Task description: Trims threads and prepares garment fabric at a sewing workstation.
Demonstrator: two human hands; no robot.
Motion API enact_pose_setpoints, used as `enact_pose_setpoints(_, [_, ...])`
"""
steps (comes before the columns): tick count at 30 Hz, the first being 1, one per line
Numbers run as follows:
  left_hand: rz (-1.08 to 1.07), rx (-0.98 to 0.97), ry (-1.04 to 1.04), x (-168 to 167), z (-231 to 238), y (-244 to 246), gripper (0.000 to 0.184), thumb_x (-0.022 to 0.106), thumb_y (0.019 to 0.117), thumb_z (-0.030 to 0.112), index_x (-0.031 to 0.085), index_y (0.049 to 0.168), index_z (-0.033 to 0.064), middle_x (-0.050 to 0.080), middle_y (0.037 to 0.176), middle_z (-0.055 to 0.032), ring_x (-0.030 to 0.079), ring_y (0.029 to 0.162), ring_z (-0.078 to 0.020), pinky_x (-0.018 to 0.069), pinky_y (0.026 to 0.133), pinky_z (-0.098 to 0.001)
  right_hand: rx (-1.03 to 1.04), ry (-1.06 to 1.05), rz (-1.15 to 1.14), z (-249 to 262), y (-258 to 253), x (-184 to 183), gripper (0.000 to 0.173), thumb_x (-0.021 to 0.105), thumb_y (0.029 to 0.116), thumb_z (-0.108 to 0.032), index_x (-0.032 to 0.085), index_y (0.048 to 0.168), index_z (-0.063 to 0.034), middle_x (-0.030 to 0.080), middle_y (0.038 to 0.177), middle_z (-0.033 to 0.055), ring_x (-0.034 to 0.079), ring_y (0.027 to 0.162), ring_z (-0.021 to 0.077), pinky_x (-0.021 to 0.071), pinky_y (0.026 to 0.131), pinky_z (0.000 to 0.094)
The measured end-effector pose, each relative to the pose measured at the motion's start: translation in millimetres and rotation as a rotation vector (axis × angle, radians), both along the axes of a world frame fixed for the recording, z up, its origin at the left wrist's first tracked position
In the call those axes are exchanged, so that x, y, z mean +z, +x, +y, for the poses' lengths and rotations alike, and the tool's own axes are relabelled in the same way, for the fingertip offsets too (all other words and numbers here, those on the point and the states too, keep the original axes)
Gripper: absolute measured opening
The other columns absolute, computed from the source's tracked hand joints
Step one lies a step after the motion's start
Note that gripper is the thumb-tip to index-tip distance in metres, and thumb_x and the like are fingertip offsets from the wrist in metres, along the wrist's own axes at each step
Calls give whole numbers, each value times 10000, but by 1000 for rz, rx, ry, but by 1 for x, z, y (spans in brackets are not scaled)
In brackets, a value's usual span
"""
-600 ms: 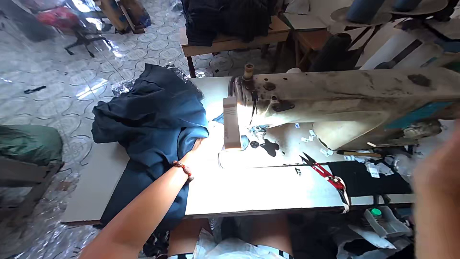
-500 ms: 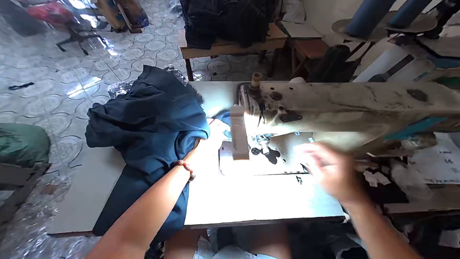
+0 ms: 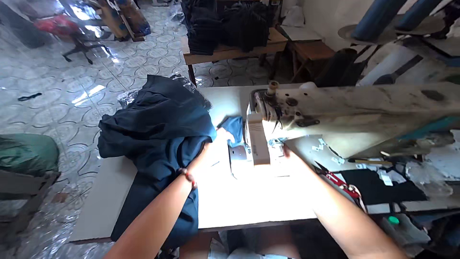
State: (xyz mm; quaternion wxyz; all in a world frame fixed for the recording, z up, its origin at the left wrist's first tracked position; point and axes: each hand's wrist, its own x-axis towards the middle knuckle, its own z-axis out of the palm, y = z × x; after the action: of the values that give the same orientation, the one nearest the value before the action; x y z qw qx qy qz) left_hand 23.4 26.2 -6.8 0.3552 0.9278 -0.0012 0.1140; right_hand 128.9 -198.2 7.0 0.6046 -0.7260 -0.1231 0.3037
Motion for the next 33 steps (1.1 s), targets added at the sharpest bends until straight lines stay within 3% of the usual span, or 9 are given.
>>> enact_pose_setpoints(5, [283,-54,-108,43,-2,-58,173,551,1043,88,660,1117,-25,667,1149,-213,646,1064,-311,512,919,-506,-124,-136,-276,10,-18,6,59,558,1011,-7,601,996,31,608,757,50,574,623,50,526,626,199])
enact_pose_setpoints(8, [366,-8,-255,87,9,-95,217,528,1073,165,628,1183,8,646,1038,-155,612,896,-205,538,789,-397,37,-181,-572,-17,-58,6,283,742,884,-62,632,1132,17,663,942,156,648,777,233,554,703,425])
enact_pose_setpoints(10, [312,-178,-284,86,12,-86,143,554,1051,181,635,1081,67,635,881,-54,597,758,-95,524,673,-292,219,-137,-628,-32,-87,9,652,832,783,-186,565,1372,-104,654,1170,91,654,862,166,579,739,368])
enact_pose_setpoints(11, [309,-248,-296,85,10,-85,149,558,1041,150,650,1131,75,660,943,-35,616,812,-65,540,718,-269,274,-131,-594,-36,-101,10,702,844,788,-255,556,1412,-106,651,1180,83,627,875,156,548,762,364])
enact_pose_setpoints(15, [60,-222,-27,71,-11,-93,226,593,1010,80,659,1223,40,662,1258,-137,659,1098,-209,552,934,-409,237,-96,-424,-39,-134,6,228,678,971,-199,698,1053,13,674,806,90,627,689,122,551,681,329])
enact_pose_setpoints(20, [-140,-122,83,55,-74,-90,307,797,878,162,701,1143,38,721,1053,-116,704,793,-177,611,697,-358,288,-242,-96,-60,-143,4,326,617,1020,-232,575,1266,-22,626,721,23,595,536,58,539,541,231])
enact_pose_setpoints(24, [28,-145,19,3,-85,-88,550,897,770,289,715,1215,23,718,1155,-135,709,988,-234,589,891,-441,149,-469,-517,-109,-130,17,265,644,978,-112,690,1222,-19,696,839,145,661,706,259,562,671,485])
enact_pose_setpoints(27, [77,-97,114,0,-92,-88,575,856,794,446,735,1241,105,703,1244,-89,667,1144,-245,539,979,-496,-63,-774,-822,-163,-87,20,242,657,967,-86,704,1183,14,687,1111,262,667,1039,467,520,858,675])
enact_pose_setpoints(33, [-76,4,140,-10,-105,-87,240,802,887,310,808,1024,112,733,1162,-73,686,1102,-241,557,935,-465,-151,-948,-883,-197,-69,1,282,618,1031,-152,674,1112,111,632,1107,341,617,1107,528,506,909,656])
